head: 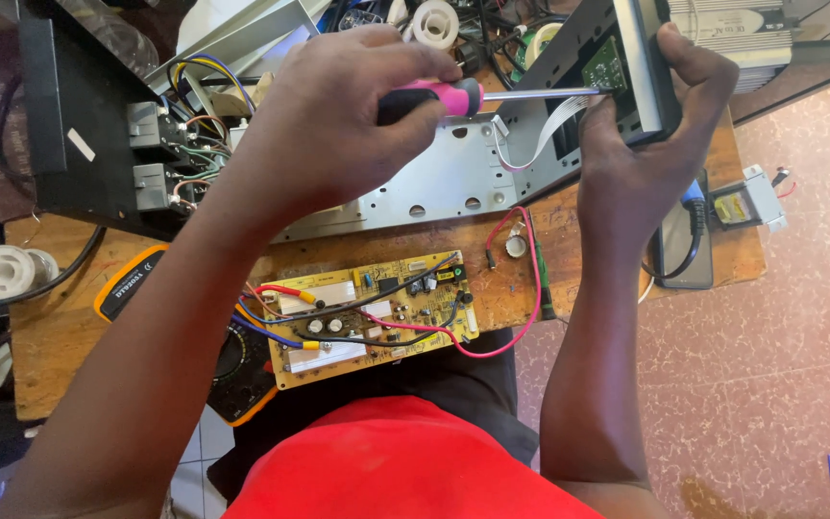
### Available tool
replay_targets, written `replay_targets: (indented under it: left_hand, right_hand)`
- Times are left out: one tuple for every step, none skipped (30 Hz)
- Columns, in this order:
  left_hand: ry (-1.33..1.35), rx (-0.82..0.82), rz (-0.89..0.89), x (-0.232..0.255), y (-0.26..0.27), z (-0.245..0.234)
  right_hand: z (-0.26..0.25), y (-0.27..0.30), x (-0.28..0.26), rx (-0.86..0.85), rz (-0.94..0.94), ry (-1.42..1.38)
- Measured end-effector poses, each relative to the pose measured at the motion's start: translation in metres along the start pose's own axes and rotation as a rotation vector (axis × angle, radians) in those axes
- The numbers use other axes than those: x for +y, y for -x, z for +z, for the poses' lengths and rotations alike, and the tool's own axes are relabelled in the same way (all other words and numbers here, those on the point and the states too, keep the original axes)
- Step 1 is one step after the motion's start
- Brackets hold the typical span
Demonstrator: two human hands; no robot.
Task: The person uses a screwdriver to remove screws from a monitor's internal frame and detaches a ribbon cable. They then handle a circuit board and multimeter probes on the workbench.
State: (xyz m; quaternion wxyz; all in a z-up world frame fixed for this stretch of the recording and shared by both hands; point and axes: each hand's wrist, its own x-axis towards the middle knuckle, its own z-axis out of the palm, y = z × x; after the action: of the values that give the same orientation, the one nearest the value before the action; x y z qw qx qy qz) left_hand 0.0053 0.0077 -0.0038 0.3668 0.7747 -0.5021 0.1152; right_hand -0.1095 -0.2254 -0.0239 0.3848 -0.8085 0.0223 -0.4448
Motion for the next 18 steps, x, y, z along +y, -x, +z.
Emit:
replay_targets:
  left_hand:
    - [0.085,0.016,-0.077,0.006,-0.001,-0.003]
    - [0.086,0.013,-0.075,0.006,0.0,-0.006]
    - [0.122,-0.013,-0.074,0.007,0.001,-0.009]
    - [0.155,-0.04,-0.075,0.007,0.003,-0.012]
    - [0.153,-0.042,-0.075,0.004,0.004,-0.008]
    - [0.144,0.033,-0.035,0.002,0.006,-0.004]
    - [0.135,0.107,0.007,-0.001,0.008,-0.001]
    - [0.133,0.108,0.007,0.0,0.008,0.0]
    - [0.094,0.154,0.076,0.0,0.008,0.001]
    - [0.06,0.199,0.148,0.001,0.007,0.002]
    - [0.061,0.2,0.151,0.005,0.009,-0.002]
    - [0.174,0.211,0.06,0.009,0.011,-0.007]
    - [0.287,0.219,-0.031,0.013,0.012,-0.012]
    - [0.288,0.217,-0.03,0.011,0.011,-0.007]
    - [0.369,0.225,-0.055,0.01,0.011,-0.003]
    - [0.446,0.234,-0.083,0.008,0.012,0.0]
    - [0.443,0.235,-0.085,0.014,0.013,0.0]
    - [0.388,0.228,-0.136,0.018,0.012,-0.002]
  right_hand:
    - [-0.001,0.0,0.0,-0.001,0.005,-0.009]
    - [-0.001,0.0,0.001,0.001,0.006,-0.008]
    - [-0.001,0.0,0.002,-0.001,0.0,-0.003]
    - [-0.001,0.0,0.003,-0.003,-0.005,-0.002]
    - [-0.001,0.0,0.003,-0.002,-0.003,-0.003]
    - [-0.001,0.0,0.003,-0.001,-0.011,0.005]
    - [-0.001,-0.001,0.003,0.0,-0.018,0.013]
    - [0.0,0.0,0.001,0.0,-0.02,0.011]
    - [0.0,0.0,0.0,-0.001,-0.01,-0.004]
    - [-0.001,0.0,-0.001,0.0,0.0,-0.015]
    - [0.0,0.0,-0.001,0.002,-0.001,-0.012]
    - [0.0,0.001,0.001,0.001,0.013,-0.009]
    - [0.0,0.001,0.002,-0.001,0.027,-0.006]
    - [-0.001,0.0,0.002,0.001,0.027,-0.005]
    - [-0.001,0.0,0.001,0.0,0.036,-0.015]
    - [-0.001,0.0,0.001,-0.004,0.044,-0.03]
    - [-0.002,0.0,-0.003,-0.006,0.045,-0.033]
    - [-0.003,-0.001,-0.007,-0.023,0.062,-0.031]
